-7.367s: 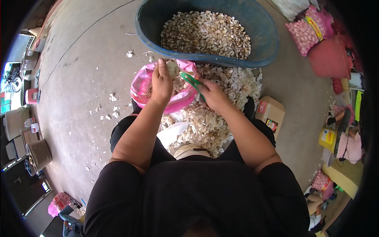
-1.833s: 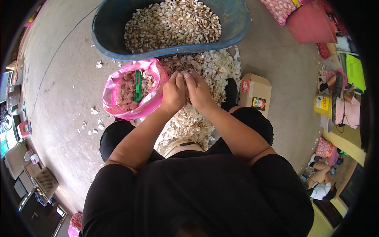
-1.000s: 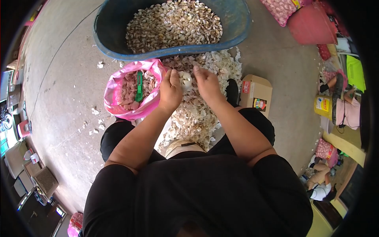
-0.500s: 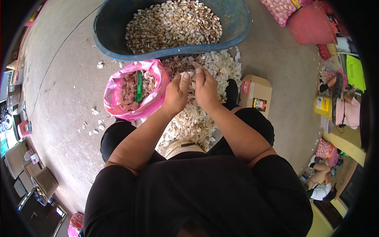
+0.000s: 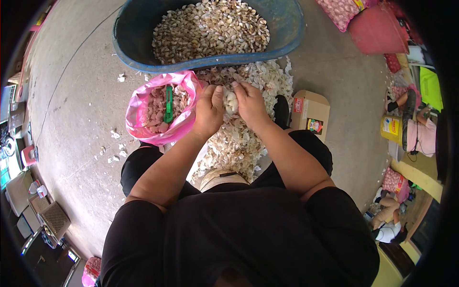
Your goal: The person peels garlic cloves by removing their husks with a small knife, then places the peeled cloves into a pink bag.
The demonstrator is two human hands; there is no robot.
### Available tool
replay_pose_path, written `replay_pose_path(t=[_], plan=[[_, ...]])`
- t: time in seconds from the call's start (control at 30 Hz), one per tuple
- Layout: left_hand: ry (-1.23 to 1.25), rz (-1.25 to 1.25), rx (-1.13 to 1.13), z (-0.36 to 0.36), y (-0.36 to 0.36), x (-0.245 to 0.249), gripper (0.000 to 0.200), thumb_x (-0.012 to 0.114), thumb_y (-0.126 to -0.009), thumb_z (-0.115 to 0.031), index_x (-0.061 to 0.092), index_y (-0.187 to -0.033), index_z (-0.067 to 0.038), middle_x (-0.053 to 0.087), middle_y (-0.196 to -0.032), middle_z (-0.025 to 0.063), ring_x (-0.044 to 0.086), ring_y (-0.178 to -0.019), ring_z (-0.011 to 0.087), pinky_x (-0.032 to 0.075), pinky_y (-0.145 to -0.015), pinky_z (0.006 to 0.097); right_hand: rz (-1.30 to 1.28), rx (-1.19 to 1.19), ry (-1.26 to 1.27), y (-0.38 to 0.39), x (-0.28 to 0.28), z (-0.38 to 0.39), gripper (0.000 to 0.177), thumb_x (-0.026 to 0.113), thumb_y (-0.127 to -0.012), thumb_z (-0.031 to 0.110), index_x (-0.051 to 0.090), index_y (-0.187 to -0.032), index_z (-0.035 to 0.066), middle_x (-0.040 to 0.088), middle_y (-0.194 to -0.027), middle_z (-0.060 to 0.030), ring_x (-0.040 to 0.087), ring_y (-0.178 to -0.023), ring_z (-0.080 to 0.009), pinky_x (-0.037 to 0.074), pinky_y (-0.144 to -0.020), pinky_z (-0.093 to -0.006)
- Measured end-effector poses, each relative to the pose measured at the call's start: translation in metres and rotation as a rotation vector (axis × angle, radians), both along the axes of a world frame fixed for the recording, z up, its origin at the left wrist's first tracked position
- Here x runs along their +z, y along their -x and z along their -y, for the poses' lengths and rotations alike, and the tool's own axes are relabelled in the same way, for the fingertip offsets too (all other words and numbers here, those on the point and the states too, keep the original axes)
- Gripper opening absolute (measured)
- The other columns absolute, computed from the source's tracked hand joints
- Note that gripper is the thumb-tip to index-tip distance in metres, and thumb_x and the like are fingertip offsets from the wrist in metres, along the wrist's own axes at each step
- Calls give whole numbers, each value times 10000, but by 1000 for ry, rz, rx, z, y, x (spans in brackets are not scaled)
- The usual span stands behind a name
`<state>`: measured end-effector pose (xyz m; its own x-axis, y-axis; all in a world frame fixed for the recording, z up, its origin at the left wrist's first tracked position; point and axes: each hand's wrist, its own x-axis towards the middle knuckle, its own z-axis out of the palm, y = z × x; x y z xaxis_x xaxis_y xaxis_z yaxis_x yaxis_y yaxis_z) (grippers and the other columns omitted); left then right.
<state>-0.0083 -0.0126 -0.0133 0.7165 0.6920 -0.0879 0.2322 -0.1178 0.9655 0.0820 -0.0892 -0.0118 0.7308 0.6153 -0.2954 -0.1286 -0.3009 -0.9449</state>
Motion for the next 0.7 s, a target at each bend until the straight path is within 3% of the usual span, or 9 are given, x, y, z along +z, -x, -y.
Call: replay_pose_path(t=[0.1, 0.2, 0.27, 0.4, 0.43, 0.53, 0.57, 0.67, 0.7], plan=[[-183, 11, 34, -6, -1, -14, 319, 383, -908, -246, 533, -871, 34, 559, -763, 138, 519, -693, 196, 411, -618, 313, 7, 97, 178, 7, 8, 0, 445, 400, -880, 355, 551, -680, -12, 545, -567, -107, 525, -517, -220, 394, -511, -343], [129, 14, 65, 3, 1, -5, 333, 392, -905, -269, 541, -902, 29, 552, -711, 117, 509, -660, 174, 409, -603, 305, 16, 172, 192, 6, 5, 2, 534, 351, -881, 413, 547, -624, -12, 541, -546, -128, 531, -531, -258, 394, -536, -370], [196, -30, 64, 3, 2, -8, 408, 382, -903, -328, 550, -903, 44, 554, -690, 104, 506, -646, 147, 415, -597, 283, 107, 209, 236, 4, 15, 3, 531, 358, -879, 408, 548, -609, -8, 534, -529, -137, 528, -528, -277, 394, -534, -368], [348, -151, 58, -1, 3, -7, 474, 381, -896, -372, 557, -897, 68, 569, -719, 93, 510, -661, 126, 422, -607, 262, 305, 209, 275, 5, 6, 5, 517, 451, -855, 399, 523, -543, -7, 464, -438, -121, 451, -412, -234, 366, -459, -350], [395, -131, 56, -2, 2, -8, 473, 384, -896, -371, 556, -901, 70, 568, -715, 87, 509, -655, 124, 422, -601, 260, 525, 228, 239, 2, 3, 5, 460, 505, -828, 373, 557, -554, 8, 490, -454, -146, 471, -419, -286, 379, -461, -374], [439, -117, 61, -7, 2, -8, 480, 387, -894, -373, 535, -938, 81, 567, -723, 84, 520, -654, 119, 428, -580, 250, 697, 323, 572, -20, -3, 12, 403, 546, -803, 339, 574, -570, 11, 535, -535, -158, 523, -502, -294, 400, -496, -382], [435, -117, 68, -10, 2, -7, 484, 388, -894, -375, 525, -954, 85, 567, -729, 85, 525, -657, 118, 431, -573, 245, 1031, 285, 511, -24, -21, 21, 340, 527, -806, 356, 606, -658, 60, 560, -597, -146, 561, -604, -305, 431, -538, -395], [461, -138, 60, -12, 2, -12, 523, 377, -890, -406, 494, -1007, 89, 574, -748, 97, 546, -664, 134, 445, -582, 254, 930, 90, 175, -11, -24, 9, 336, 525, -805, 363, 594, -738, 41, 566, -641, -158, 551, -656, -327, 431, -579, -396], [421, -147, 58, -8, 2, -4, 512, 377, -892, -400, 496, -1007, 84, 577, -754, 104, 550, -665, 142, 445, -588, 257, 547, 104, 98, 1, -3, 4, 351, 531, -800, 382, 544, -768, 32, 553, -609, -159, 543, -613, -348, 427, -558, -413]])
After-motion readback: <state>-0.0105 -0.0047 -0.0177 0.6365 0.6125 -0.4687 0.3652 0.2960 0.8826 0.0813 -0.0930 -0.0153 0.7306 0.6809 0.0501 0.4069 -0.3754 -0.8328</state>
